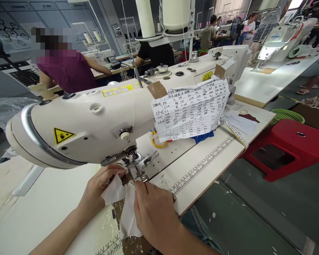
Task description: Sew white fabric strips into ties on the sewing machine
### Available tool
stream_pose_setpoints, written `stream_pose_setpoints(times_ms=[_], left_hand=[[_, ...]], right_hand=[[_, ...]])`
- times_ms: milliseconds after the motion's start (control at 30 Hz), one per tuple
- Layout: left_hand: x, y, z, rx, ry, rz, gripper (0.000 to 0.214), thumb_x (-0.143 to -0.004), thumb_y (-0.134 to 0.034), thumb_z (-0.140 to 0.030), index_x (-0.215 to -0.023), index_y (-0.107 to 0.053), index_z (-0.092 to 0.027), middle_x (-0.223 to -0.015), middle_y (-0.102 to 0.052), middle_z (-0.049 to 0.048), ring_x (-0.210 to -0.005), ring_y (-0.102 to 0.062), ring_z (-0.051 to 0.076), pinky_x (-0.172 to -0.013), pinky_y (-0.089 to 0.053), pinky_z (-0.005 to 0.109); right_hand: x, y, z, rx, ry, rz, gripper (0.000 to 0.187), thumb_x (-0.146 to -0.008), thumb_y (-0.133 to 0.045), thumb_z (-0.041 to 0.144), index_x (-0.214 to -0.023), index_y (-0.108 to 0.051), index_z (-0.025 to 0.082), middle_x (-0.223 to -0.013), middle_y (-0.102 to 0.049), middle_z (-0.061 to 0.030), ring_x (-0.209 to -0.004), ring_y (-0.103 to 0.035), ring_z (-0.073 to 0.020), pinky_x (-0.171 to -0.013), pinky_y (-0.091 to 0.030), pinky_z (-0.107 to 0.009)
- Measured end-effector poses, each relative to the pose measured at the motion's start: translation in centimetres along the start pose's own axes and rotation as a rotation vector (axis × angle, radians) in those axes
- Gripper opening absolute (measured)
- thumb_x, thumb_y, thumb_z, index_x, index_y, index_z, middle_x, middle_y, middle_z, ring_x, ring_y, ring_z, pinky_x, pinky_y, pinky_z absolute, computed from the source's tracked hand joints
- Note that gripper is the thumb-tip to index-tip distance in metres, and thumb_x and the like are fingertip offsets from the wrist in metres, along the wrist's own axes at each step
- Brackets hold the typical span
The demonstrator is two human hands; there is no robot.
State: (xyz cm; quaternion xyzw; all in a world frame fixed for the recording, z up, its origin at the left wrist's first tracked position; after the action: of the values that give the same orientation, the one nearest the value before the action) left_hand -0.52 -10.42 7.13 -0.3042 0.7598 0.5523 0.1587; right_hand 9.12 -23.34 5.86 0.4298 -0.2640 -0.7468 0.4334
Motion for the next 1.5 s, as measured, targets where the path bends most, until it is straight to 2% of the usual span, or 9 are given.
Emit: stream_pose_setpoints(times_ms=[133,667,867,1067,1333,1500], left_hand=[[0.01,0.06,0.13,0.001,0.014,0.0,0.015,-0.093,-0.054,-0.011,-0.102,-0.06,-0.022,-0.096,-0.068,0.0041,-0.089,-0.065,0.016,-0.076,-0.051,0.024],[0.04,0.09,0.19,-0.009,0.033,0.005,0.012,-0.093,-0.056,-0.014,-0.102,-0.059,-0.022,-0.096,-0.068,0.0051,-0.088,-0.065,0.017,-0.074,-0.053,0.025],[-0.11,0.05,-0.1,-0.021,0.046,0.009,0.012,-0.094,-0.053,-0.016,-0.101,-0.06,-0.022,-0.097,-0.068,0.0057,-0.088,-0.066,0.017,-0.074,-0.053,0.026],[-0.02,-0.23,0.03,-0.07,0.05,0.014,0.012,-0.093,-0.056,-0.017,-0.103,-0.06,-0.022,-0.098,-0.067,0.0056,-0.09,-0.064,0.017,-0.076,-0.053,0.027],[-0.04,-0.02,0.45,-0.018,0.084,0.017,0.009,-0.094,-0.054,-0.018,-0.095,-0.062,-0.022,-0.095,-0.068,0.004,-0.086,-0.065,0.015,-0.072,-0.052,0.024],[0.14,0.14,0.76,0.009,0.088,0.006,0.009,-0.094,-0.056,-0.02,-0.098,-0.064,-0.022,-0.096,-0.07,0.0042,-0.087,-0.067,0.016,-0.073,-0.054,0.025]], right_hand=[[-0.12,-0.24,0.05,0.019,-0.006,0.025,0.026,-0.092,-0.051,0.01,-0.114,-0.062,0.016,-0.086,-0.071,-0.0037,-0.067,-0.069,-0.0227,-0.054,-0.04,-0.033],[-0.16,-0.68,-0.04,0.0,0.011,0.064,0.027,-0.095,-0.051,0.012,-0.121,-0.059,0.016,-0.092,-0.072,-0.0051,-0.069,-0.069,-0.022,-0.053,-0.042,-0.031],[-0.35,-0.69,0.02,0.059,0.023,0.066,0.027,-0.095,-0.053,0.011,-0.122,-0.059,0.015,-0.091,-0.072,-0.0054,-0.069,-0.069,-0.0218,-0.054,-0.042,-0.031],[-0.19,-0.5,0.33,0.108,0.041,0.005,0.028,-0.09,-0.059,0.008,-0.118,-0.06,0.015,-0.085,-0.071,-0.004,-0.062,-0.066,-0.0206,-0.051,-0.04,-0.031],[-0.19,-0.35,0.36,0.099,0.023,0.036,0.032,-0.088,-0.065,0.009,-0.118,-0.061,0.016,-0.085,-0.071,-0.0033,-0.062,-0.066,-0.0213,-0.051,-0.041,-0.032],[-0.33,-0.48,0.29,0.118,0.002,0.056,0.031,-0.086,-0.067,0.008,-0.115,-0.061,0.016,-0.085,-0.071,-0.0033,-0.062,-0.066,-0.0213,-0.05,-0.039,-0.032]])
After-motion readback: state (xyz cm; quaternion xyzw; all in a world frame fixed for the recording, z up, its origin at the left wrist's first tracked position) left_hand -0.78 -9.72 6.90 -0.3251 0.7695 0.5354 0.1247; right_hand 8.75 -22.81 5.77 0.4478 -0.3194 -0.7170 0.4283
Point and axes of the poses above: each hand's wrist, its own x-axis away from the middle knuckle, its own y-axis out of the back of the hand, z = x × y, the point moved 8 cm from there along -x, towards the middle knuckle
